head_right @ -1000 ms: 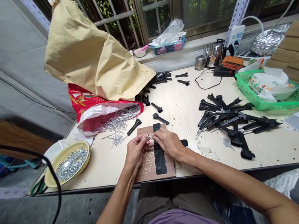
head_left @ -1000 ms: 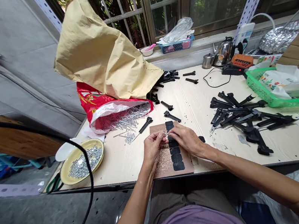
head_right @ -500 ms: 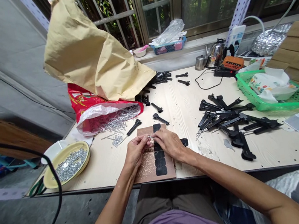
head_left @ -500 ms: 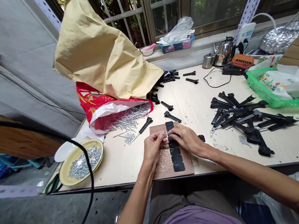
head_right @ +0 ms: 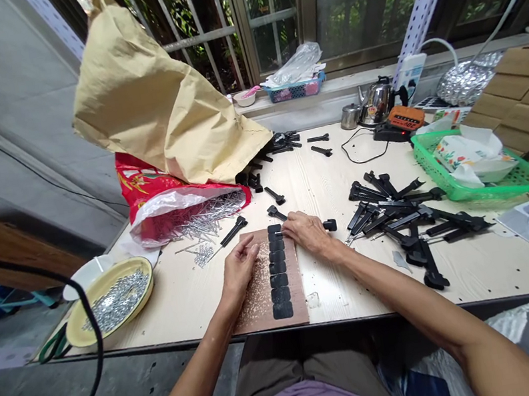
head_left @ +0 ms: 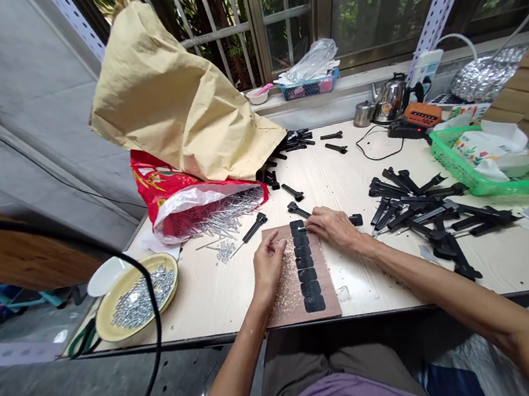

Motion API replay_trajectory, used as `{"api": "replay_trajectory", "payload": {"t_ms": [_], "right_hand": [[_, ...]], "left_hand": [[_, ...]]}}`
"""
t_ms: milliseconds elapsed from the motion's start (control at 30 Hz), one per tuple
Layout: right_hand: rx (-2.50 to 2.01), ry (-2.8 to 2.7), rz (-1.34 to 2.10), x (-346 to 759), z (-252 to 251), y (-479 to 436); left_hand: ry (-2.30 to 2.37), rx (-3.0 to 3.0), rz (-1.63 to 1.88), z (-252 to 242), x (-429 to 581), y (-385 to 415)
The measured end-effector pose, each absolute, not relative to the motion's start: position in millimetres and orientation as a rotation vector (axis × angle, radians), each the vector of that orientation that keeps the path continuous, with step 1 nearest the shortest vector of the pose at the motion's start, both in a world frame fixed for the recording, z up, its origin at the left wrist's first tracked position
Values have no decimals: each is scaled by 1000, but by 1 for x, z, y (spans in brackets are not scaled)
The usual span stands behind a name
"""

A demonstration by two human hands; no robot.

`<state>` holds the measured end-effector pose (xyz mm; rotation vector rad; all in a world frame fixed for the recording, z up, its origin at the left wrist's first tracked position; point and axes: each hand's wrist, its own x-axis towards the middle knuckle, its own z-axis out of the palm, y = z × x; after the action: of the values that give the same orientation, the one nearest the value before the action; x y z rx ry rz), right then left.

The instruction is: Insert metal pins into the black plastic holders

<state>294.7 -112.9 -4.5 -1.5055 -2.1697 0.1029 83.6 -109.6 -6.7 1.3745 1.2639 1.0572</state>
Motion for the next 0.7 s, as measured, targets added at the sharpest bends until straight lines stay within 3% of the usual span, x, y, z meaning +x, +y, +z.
{"api": "replay_trajectory", "payload": {"t_ms": [233,367,567,700], "right_hand": [[-878,-2559,215,296,-16,-130],[-1180,-2354,219,299,-10,-117],[-798,-2530,435,295,-11,-131],[-1063,-2311,345,294,-7,-117]], "left_hand": [[1376,1448,1165,-15,80,-110],[1400,1430,1171,-12,81,-113],[1426,1440,1172,-14,81,-113],[1467,1451,1150,-17,81,-113]]}}
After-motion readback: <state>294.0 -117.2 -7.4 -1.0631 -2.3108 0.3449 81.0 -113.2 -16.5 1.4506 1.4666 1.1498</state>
